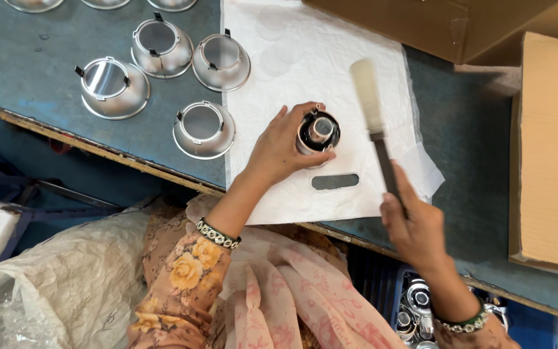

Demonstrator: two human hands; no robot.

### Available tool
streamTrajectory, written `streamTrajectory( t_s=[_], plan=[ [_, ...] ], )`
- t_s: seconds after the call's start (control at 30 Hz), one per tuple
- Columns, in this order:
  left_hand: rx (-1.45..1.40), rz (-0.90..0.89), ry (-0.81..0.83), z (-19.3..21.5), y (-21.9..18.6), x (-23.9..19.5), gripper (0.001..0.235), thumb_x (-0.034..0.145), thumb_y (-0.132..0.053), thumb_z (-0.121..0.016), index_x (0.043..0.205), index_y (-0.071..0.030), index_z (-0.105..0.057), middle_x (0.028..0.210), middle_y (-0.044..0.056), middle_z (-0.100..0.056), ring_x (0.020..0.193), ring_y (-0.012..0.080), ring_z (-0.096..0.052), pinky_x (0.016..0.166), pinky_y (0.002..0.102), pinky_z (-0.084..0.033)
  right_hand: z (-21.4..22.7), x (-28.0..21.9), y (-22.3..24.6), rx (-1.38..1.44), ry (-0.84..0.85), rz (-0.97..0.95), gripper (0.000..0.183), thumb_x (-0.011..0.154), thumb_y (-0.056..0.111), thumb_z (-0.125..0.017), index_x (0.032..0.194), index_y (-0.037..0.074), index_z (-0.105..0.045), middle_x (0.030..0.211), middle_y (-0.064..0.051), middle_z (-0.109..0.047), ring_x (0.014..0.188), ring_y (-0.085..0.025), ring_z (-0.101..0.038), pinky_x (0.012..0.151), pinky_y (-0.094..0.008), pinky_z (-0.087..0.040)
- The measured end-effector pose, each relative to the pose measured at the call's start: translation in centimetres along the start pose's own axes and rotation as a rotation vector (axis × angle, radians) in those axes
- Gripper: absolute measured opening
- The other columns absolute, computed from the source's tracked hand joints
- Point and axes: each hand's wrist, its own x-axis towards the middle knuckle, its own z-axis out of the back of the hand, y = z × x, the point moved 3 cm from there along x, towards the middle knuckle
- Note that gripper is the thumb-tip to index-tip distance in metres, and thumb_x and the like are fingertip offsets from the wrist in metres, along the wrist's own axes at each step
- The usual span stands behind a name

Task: The person wipes the interior of metal reflectors using a tipped tool and then peels and handles small circular adhesive stickers on a white sheet.

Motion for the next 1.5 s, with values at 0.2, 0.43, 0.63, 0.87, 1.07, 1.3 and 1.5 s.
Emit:
streamTrajectory(
  t_s=[0.2, 0.43, 0.63, 0.87, 1.07, 1.3, 1.5],
  plan=[
    [-0.216, 0.038, 0.315, 1.9, 0.3, -0.1, 0.094, 0.067, -0.037, -0.094, 0.141, -0.011, -0.041, 0.141, 0.009, -0.063, 0.132, 0.0272, -0.061, 0.111, 0.034, -0.048, 3.2, 1.4, -1.0, -0.126, -0.018, 0.446, 0.053, 0.098, -0.006, -0.054, 0.149, 0.007, -0.051, 0.085, -0.009, -0.069, 0.072, -0.018, -0.070, 0.065, -0.030, -0.056],
    [-0.243, 0.000, 0.348, 2.0, 0.7, 0.1, 0.095, 0.065, -0.035, -0.094, 0.140, -0.009, -0.042, 0.142, 0.010, -0.065, 0.133, 0.0276, -0.061, 0.112, 0.035, -0.047, 4.2, 0.5, -4.7, -0.019, -0.061, 0.097, 0.052, 0.096, -0.002, -0.059, 0.145, 0.014, -0.059, 0.076, -0.007, -0.070, 0.065, -0.018, -0.065, 0.056, -0.031, -0.052],
    [-0.194, 0.025, 0.354, 1.5, 1.2, 0.3, 0.099, 0.064, -0.039, -0.095, 0.141, -0.009, -0.042, 0.141, 0.012, -0.061, 0.133, 0.0286, -0.059, 0.113, 0.035, -0.045, 1.8, 0.6, -3.1, -0.264, 0.071, 0.266, 0.045, 0.093, 0.002, -0.062, 0.138, 0.007, -0.062, 0.086, -0.013, -0.069, 0.074, -0.018, -0.065, 0.067, -0.033, -0.054],
    [-0.163, -0.097, 0.319, 1.9, 1.0, -0.3, 0.086, 0.071, -0.041, -0.092, 0.142, -0.014, -0.053, 0.140, 0.011, -0.062, 0.133, 0.0283, -0.060, 0.114, 0.037, -0.046, -0.8, 0.4, -2.9, 0.645, -0.107, -0.113, 0.041, 0.109, 0.020, -0.051, 0.147, 0.003, -0.051, 0.071, 0.000, -0.053, 0.052, -0.006, -0.047, 0.047, -0.021, -0.039],
    [-0.060, -0.137, 0.256, 1.8, 0.0, -0.8, 0.090, 0.070, -0.047, -0.091, 0.142, -0.012, -0.050, 0.136, 0.009, -0.056, 0.129, 0.0295, -0.059, 0.111, 0.037, -0.046, -5.0, 1.6, -3.1, 0.913, -0.081, -0.307, 0.038, 0.108, 0.021, -0.051, 0.140, 0.000, -0.053, 0.067, 0.000, -0.045, 0.046, -0.008, -0.041, 0.042, -0.021, -0.033],
    [-0.190, -0.023, -0.230, 14.7, 4.4, 0.7, 0.099, 0.064, -0.043, -0.097, 0.142, -0.012, -0.045, 0.134, 0.005, -0.056, 0.128, 0.0233, -0.057, 0.104, 0.041, -0.052, -5.3, 1.6, -2.6, 0.839, -0.047, -0.324, 0.039, 0.106, 0.021, -0.050, 0.140, 0.001, -0.053, 0.066, -0.001, -0.047, 0.048, -0.007, -0.041, 0.041, -0.021, -0.034],
    [0.714, 0.243, -0.592, 30.2, 12.1, 2.5, 0.077, 0.070, -0.033, -0.101, 0.126, 0.000, -0.059, 0.126, 0.021, -0.053, 0.116, 0.0428, -0.057, 0.094, 0.046, -0.049, -5.3, 1.8, -2.1, 0.797, -0.034, -0.353, 0.039, 0.106, 0.022, -0.049, 0.139, 0.001, -0.054, 0.065, -0.001, -0.048, 0.046, -0.007, -0.041, 0.040, -0.020, -0.034]
  ],
)
